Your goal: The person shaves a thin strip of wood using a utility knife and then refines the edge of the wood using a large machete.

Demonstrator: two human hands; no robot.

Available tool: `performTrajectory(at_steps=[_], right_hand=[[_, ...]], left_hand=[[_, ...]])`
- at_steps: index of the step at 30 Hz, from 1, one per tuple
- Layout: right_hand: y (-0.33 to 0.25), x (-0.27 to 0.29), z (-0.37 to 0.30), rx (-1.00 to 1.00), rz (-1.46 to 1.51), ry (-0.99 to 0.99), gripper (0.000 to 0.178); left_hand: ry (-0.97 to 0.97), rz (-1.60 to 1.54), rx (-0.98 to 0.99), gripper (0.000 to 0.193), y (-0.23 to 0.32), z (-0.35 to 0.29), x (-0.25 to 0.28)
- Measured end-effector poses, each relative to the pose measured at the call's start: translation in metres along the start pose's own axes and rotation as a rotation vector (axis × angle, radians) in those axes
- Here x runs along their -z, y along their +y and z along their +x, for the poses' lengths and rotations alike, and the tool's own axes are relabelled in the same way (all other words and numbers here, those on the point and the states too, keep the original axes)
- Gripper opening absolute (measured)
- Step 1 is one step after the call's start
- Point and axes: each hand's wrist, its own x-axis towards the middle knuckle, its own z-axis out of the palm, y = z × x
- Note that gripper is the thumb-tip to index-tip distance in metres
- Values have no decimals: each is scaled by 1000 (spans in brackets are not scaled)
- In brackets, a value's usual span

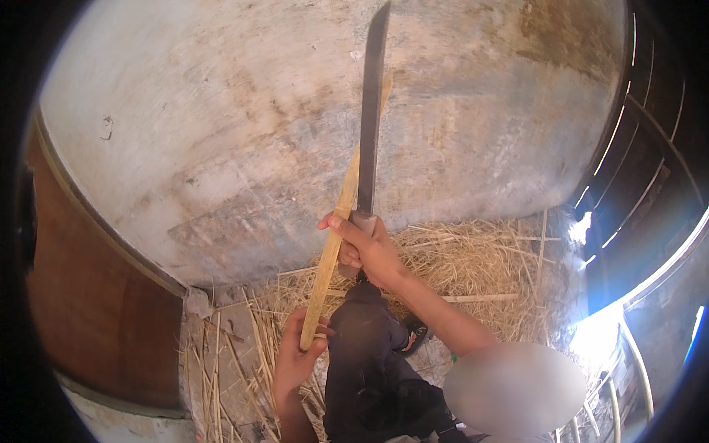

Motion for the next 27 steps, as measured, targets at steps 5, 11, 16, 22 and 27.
performTrajectory(at_steps=[5,11,16,22,27], right_hand=[[-4,8,-2,-48,-90,-23,33],[14,67,10,276,-881,115,35],[24,77,20,354,-1306,69,22],[33,75,57,242,-1587,-64,19],[43,104,103,84,-1601,20,18]], left_hand=[[128,-44,40,15,-13,3,-18],[182,0,40,18,-24,15,-17],[160,-70,114,20,-18,34,-23],[230,281,52,30,-41,55,-24],[246,428,98,33,-57,73,-36]])
